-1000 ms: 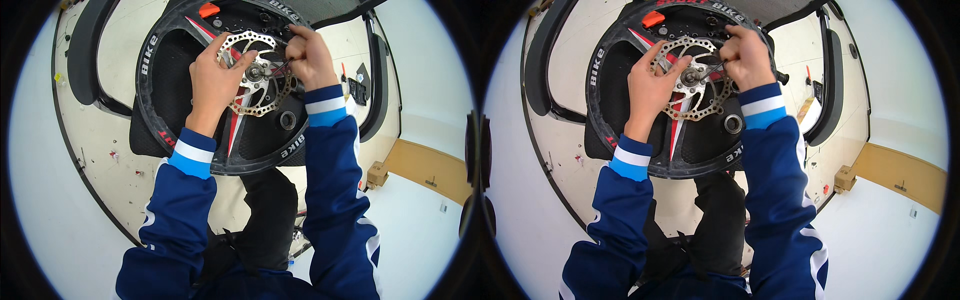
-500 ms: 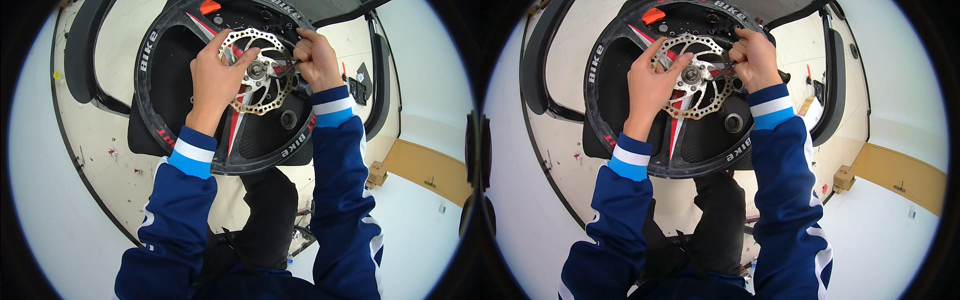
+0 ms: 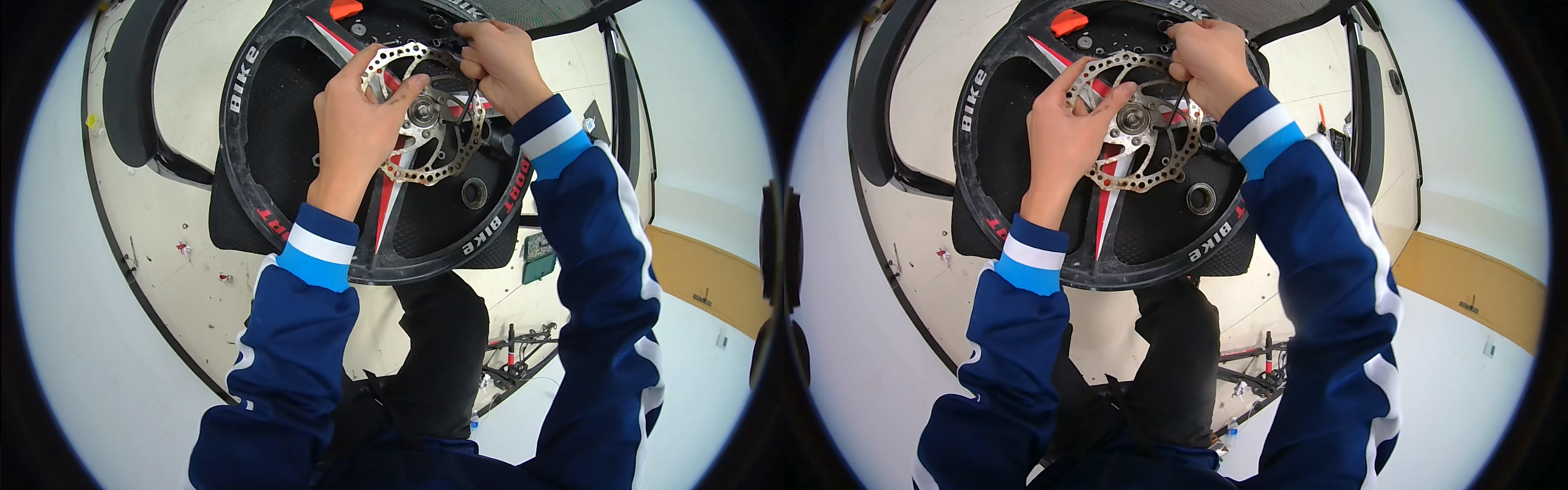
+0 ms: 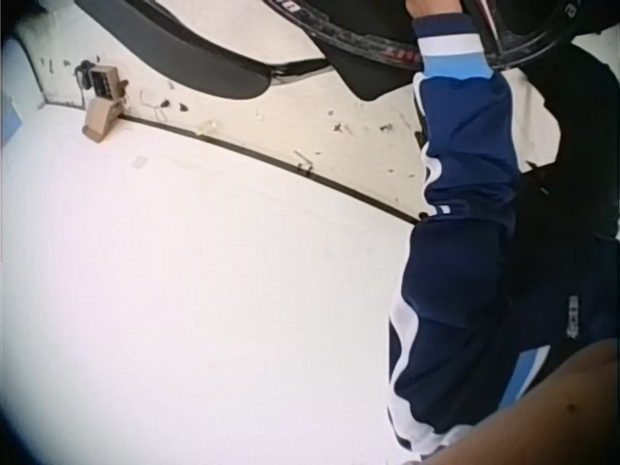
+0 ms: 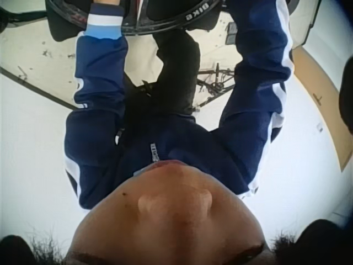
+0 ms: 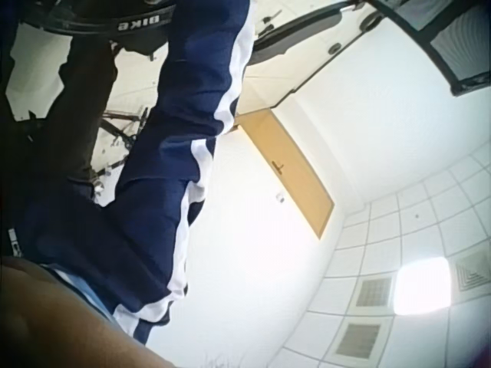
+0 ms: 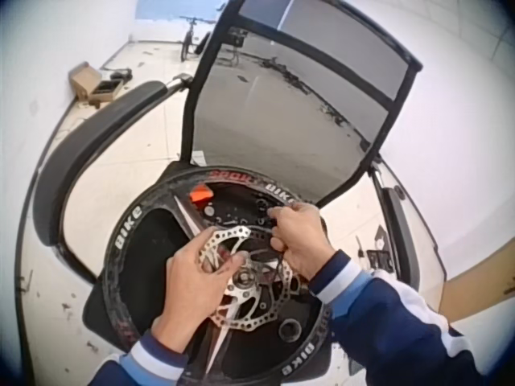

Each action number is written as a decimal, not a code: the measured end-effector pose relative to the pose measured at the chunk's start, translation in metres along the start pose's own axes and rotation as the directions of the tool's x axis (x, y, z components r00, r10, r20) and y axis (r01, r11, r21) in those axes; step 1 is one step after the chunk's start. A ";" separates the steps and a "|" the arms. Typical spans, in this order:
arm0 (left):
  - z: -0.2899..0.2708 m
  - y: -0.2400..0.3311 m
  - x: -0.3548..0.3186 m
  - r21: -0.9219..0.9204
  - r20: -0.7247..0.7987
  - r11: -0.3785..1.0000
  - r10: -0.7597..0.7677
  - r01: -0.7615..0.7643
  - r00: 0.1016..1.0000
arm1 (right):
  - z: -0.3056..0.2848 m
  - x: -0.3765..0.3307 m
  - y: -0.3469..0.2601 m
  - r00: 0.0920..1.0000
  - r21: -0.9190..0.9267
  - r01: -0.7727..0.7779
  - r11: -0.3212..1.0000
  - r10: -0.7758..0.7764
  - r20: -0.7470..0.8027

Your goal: The person assembles a bicycle wheel by hand, placing a brake disc onto the hub, inserting and tightening bolts, and rotating the wheel to check alignment. The wheel is handled repeatedly and placed on a chair during the process.

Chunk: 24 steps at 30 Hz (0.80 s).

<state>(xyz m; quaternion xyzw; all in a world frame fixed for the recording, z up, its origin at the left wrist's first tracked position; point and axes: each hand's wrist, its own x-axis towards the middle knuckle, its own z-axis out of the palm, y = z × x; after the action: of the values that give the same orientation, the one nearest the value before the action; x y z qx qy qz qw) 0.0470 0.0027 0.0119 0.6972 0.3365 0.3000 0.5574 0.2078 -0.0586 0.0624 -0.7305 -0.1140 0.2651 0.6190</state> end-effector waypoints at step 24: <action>-0.001 0.001 0.002 -0.067 -0.003 0.998 -0.017 0.016 1.000 | 0.044 0.013 -0.009 0.994 -0.379 -0.034 0.925 0.071 0.082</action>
<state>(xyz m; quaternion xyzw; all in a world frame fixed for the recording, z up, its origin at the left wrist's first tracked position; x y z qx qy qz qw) 0.0476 0.0041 0.0132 0.6748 0.3329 0.3077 0.5823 0.1967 -0.0137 0.0638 -0.8252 -0.1723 0.2889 0.4537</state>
